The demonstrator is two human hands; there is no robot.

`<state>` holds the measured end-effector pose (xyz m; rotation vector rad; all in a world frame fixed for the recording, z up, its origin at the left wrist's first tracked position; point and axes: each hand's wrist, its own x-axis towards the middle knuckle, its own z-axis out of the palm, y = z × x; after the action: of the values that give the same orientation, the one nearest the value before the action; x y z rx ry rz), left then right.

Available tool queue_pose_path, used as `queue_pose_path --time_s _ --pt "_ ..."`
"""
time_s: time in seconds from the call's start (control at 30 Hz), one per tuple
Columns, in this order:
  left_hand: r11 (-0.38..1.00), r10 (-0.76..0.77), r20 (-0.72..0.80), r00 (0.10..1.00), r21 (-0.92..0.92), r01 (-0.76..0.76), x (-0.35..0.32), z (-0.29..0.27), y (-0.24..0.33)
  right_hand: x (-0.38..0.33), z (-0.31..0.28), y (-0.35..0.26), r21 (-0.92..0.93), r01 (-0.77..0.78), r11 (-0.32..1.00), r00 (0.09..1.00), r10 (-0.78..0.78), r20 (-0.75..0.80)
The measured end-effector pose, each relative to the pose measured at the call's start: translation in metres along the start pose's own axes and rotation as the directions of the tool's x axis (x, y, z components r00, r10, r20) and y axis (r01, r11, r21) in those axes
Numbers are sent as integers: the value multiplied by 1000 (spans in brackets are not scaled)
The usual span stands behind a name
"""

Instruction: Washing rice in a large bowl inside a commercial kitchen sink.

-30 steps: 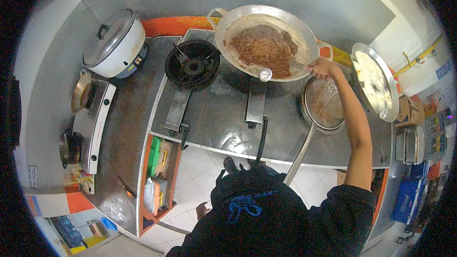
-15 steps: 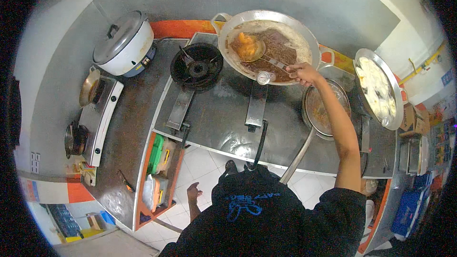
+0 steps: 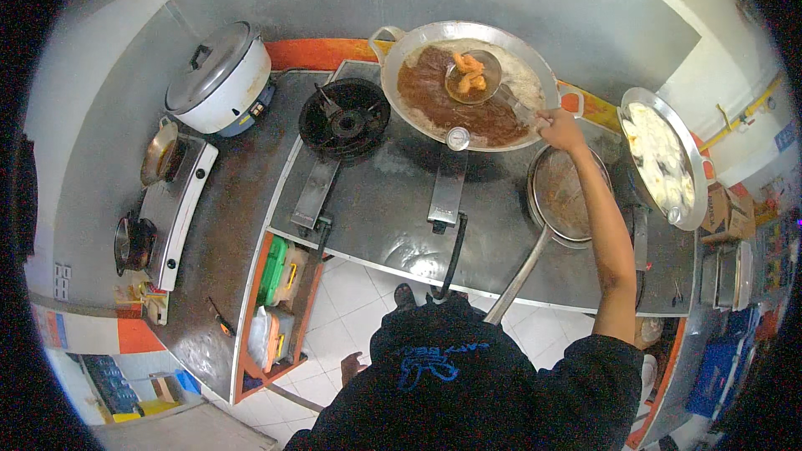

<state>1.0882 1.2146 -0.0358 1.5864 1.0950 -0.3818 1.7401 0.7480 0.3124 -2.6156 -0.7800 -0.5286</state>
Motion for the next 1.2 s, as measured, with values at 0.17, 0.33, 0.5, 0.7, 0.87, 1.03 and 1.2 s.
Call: queue_pose_path --time_s 0.17,0.33,0.5,0.7,0.87,1.03,1.2 --pt "967 -152 11 988 -203 151 -2 -2 7 15 -18 -88 -363 -183 914 956 251 149" --pt "956 -197 -49 979 -233 181 25 -2 45 7 -23 -111 -517 -181 837 931 316 185" --pt "975 -70 -67 995 -214 54 29 -2 61 -2 -55 -100 -402 -251 881 947 310 87" --pt "969 -181 -20 983 -174 175 28 3 56 2 -114 -60 0 -505 863 846 495 198" --pt "947 -269 -31 963 -190 258 26 8 36 1 -167 -57 9 -798 603 438 569 696" --pt "965 -211 -4 978 -158 207 28 12 36 1 -174 -42 -3 -856 517 333 556 761" --pt "959 -158 -18 987 -242 149 25 13 57 9 -146 4 -177 -668 723 540 634 553"
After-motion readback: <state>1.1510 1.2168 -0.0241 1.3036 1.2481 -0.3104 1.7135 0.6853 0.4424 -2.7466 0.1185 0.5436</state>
